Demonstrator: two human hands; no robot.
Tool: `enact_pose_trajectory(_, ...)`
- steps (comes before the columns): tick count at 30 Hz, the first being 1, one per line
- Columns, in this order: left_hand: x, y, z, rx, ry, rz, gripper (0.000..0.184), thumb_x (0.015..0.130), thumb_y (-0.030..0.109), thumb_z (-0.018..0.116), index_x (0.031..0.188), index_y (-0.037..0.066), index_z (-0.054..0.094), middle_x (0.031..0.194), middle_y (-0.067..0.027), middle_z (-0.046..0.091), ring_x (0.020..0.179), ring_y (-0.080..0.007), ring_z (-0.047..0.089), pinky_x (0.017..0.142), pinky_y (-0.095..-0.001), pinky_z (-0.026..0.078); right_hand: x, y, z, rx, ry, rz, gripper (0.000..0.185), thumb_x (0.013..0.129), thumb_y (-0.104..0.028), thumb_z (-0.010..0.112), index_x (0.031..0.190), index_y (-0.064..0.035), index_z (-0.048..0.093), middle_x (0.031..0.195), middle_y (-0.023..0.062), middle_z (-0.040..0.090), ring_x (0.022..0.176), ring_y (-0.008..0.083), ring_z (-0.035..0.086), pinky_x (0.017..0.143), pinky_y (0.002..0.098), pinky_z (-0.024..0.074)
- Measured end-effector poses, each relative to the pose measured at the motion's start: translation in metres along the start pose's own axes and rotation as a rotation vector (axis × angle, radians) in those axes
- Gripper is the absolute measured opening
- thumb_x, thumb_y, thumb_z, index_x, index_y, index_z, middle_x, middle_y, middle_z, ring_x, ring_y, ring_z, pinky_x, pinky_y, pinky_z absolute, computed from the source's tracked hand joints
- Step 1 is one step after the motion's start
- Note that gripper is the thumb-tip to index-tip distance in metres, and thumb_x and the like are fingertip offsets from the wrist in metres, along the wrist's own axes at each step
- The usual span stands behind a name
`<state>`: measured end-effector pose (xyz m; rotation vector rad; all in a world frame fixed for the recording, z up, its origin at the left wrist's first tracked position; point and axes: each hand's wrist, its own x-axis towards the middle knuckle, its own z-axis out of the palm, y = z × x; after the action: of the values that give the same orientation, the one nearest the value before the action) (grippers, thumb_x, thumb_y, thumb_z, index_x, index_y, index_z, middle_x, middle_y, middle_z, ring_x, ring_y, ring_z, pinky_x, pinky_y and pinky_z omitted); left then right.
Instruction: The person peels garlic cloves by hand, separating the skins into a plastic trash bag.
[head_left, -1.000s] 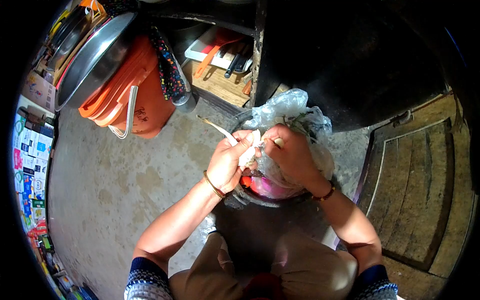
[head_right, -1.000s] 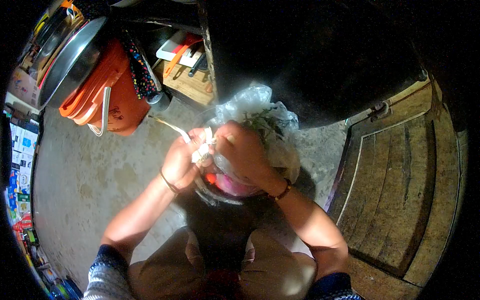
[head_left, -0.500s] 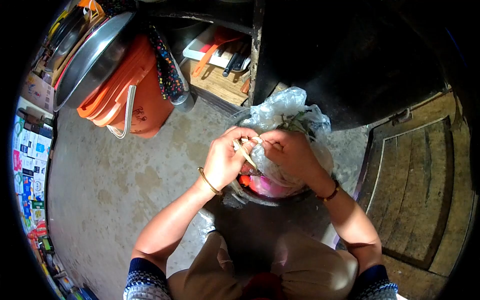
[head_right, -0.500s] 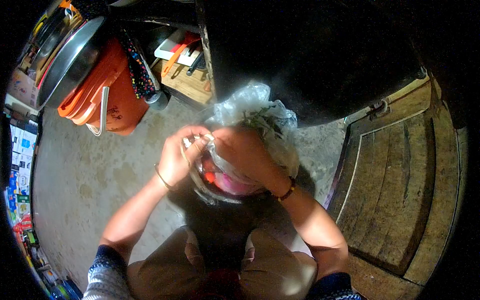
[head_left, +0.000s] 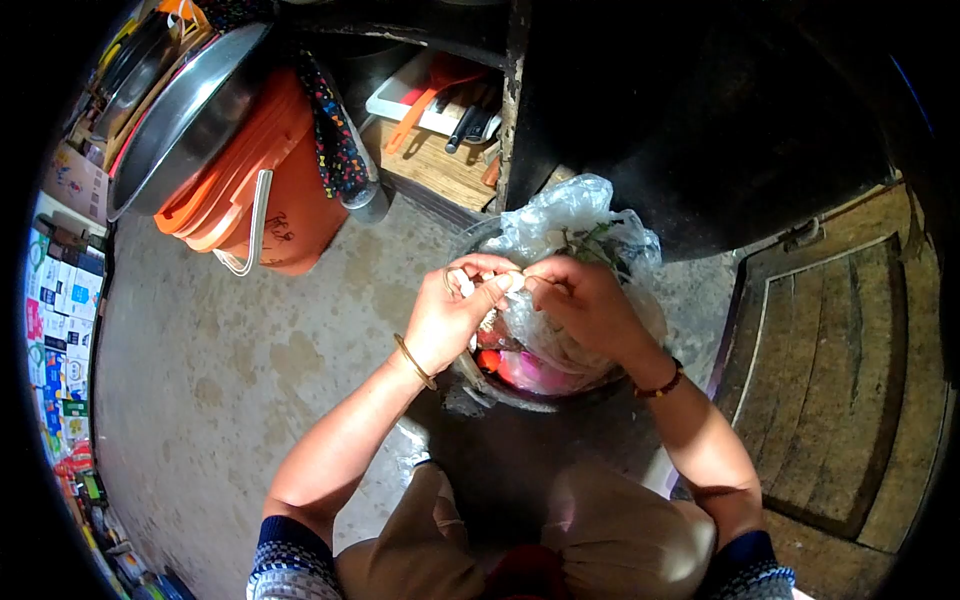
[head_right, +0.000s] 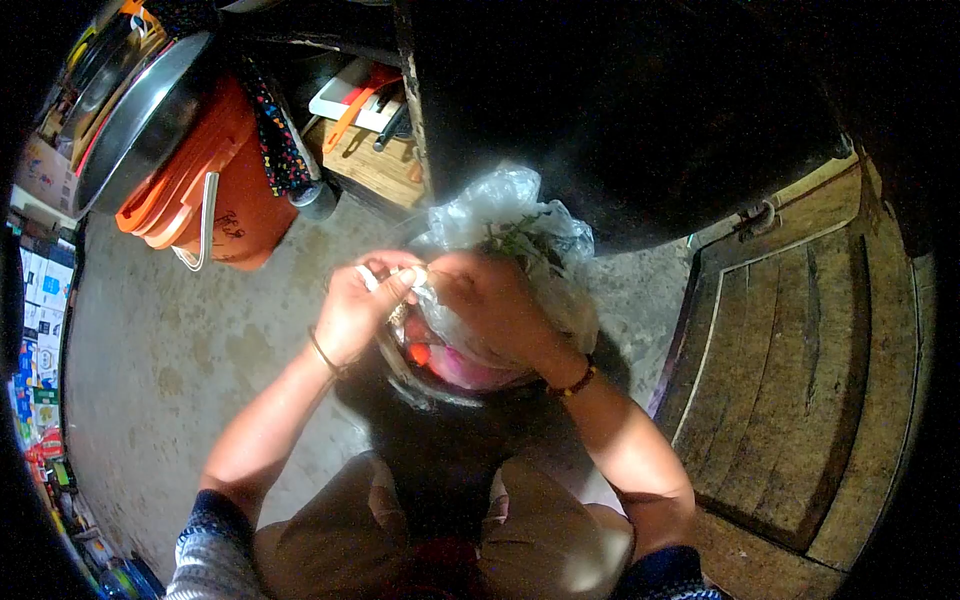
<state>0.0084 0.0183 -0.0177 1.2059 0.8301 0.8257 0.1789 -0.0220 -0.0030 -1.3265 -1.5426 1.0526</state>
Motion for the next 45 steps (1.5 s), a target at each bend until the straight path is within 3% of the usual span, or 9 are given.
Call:
enact_pose_trajectory(8,-0.001,-0.001,0.001,0.117,-0.036,0.131,0.013,0.085,0.008,0.056,0.094,0.0,0.06,0.077,-0.0031,0.059,0.066,-0.0071,0.054,0.059,-0.0205,0.044,0.002,-0.002,0.002,-0.176,0.01,-0.006,0.01,0.079,-0.011,0.059,0.079,-0.0012,0.06,0.059,-0.0042,0.049,0.056,0.0025,0.042,0.05,0.02,0.0352)
enact_pose_trajectory(10,-0.001,-0.003,0.001,0.113,-0.036,0.14,0.017,0.085,0.01,0.055,0.098,-0.001,0.06,0.079,-0.0043,0.058,0.066,-0.0093,0.054,0.063,-0.0217,0.044,0.002,-0.006,0.004,-0.232,0.006,0.015,0.023,0.081,-0.024,0.049,0.075,-0.0026,0.057,0.072,0.0153,0.058,0.064,0.0295,0.057,0.062,0.0364,0.0455)
enact_pose_trajectory(14,0.0,0.001,0.0,0.502,-0.081,0.472,0.022,0.087,0.015,0.053,0.102,0.0,0.06,0.08,-0.0048,0.056,0.065,-0.0099,0.054,0.06,-0.02,0.043,0.002,-0.006,0.005,-0.164,0.048,0.004,0.022,0.08,-0.022,0.049,0.074,-0.0026,0.057,0.071,0.015,0.058,0.064,0.0287,0.057,0.062,0.0359,0.0457)
enact_pose_trajectory(16,-0.003,0.001,0.0,0.269,-0.101,0.246,0.022,0.087,0.016,0.054,0.102,0.001,0.059,0.08,-0.005,0.057,0.065,-0.0097,0.054,0.058,-0.0195,0.043,0.003,0.001,0.005,-0.048,0.053,-0.02,0.006,0.078,-0.008,0.06,0.075,-0.0018,0.06,0.061,-0.0076,0.046,0.057,0.0002,0.039,0.049,0.0176,0.0317)
enact_pose_trajectory(20,-0.004,0.007,0.001,-0.49,-0.133,-0.128,0.021,0.086,0.017,0.056,0.102,0.003,0.055,0.08,-0.0049,0.058,0.063,-0.0093,0.053,0.052,-0.0193,0.042,0.001,0.014,0.001,0.137,0.054,0.134,0.008,0.078,-0.008,0.06,0.076,-0.0012,0.06,0.063,-0.0067,0.048,0.058,0.0008,0.039,0.05,0.0179,0.0324)
enact_pose_trajectory(22,-0.003,0.002,-0.001,-0.536,-0.117,-0.177,0.02,0.085,0.017,0.057,0.101,0.004,0.054,0.08,-0.0048,0.058,0.063,-0.0093,0.054,0.05,-0.0199,0.042,0.002,0.019,0.002,0.035,0.098,-0.062,0.01,0.079,-0.01,0.06,0.077,-0.0007,0.06,0.064,-0.0062,0.05,0.059,0.0015,0.04,0.051,0.0188,0.0341)
enact_pose_trajectory(31,-0.001,-0.005,-0.001,-0.608,-0.034,-0.228,0.019,0.084,0.014,0.058,0.1,0.005,0.055,0.078,-0.0045,0.059,0.063,-0.0097,0.054,0.05,-0.0209,0.042,0.002,-0.016,0.013,-0.207,0.018,0.024,0.02,0.081,-0.021,0.053,0.076,-0.0023,0.056,0.066,0.017,0.056,0.059,0.0292,0.055,0.055,0.0363,0.0432)
enact_pose_trajectory(34,-0.002,-0.008,-0.005,-0.578,-0.072,-0.22,0.02,0.085,0.014,0.057,0.102,0.003,0.055,0.079,-0.0044,0.059,0.065,-0.0095,0.054,0.051,-0.021,0.042,0.002,-0.002,0.012,-0.266,0.072,-0.102,0.014,0.078,-0.014,0.061,0.079,-0.0008,0.058,0.06,0.0063,0.054,0.054,0.0079,0.048,0.051,0.0234,0.0394)
enact_pose_trajectory(45,-0.001,-0.01,-0.008,-0.407,-0.165,-0.191,0.024,0.085,0.007,0.055,0.108,0.0,0.053,0.086,-0.0049,0.058,0.07,-0.0082,0.054,0.05,-0.0195,0.041,0.0,0.0,0.005,0.138,0.182,0.005,0.006,0.08,-0.008,0.059,0.081,-0.0019,0.058,0.067,-0.0042,0.055,0.059,0.004,0.047,0.052,0.0201,0.0386)
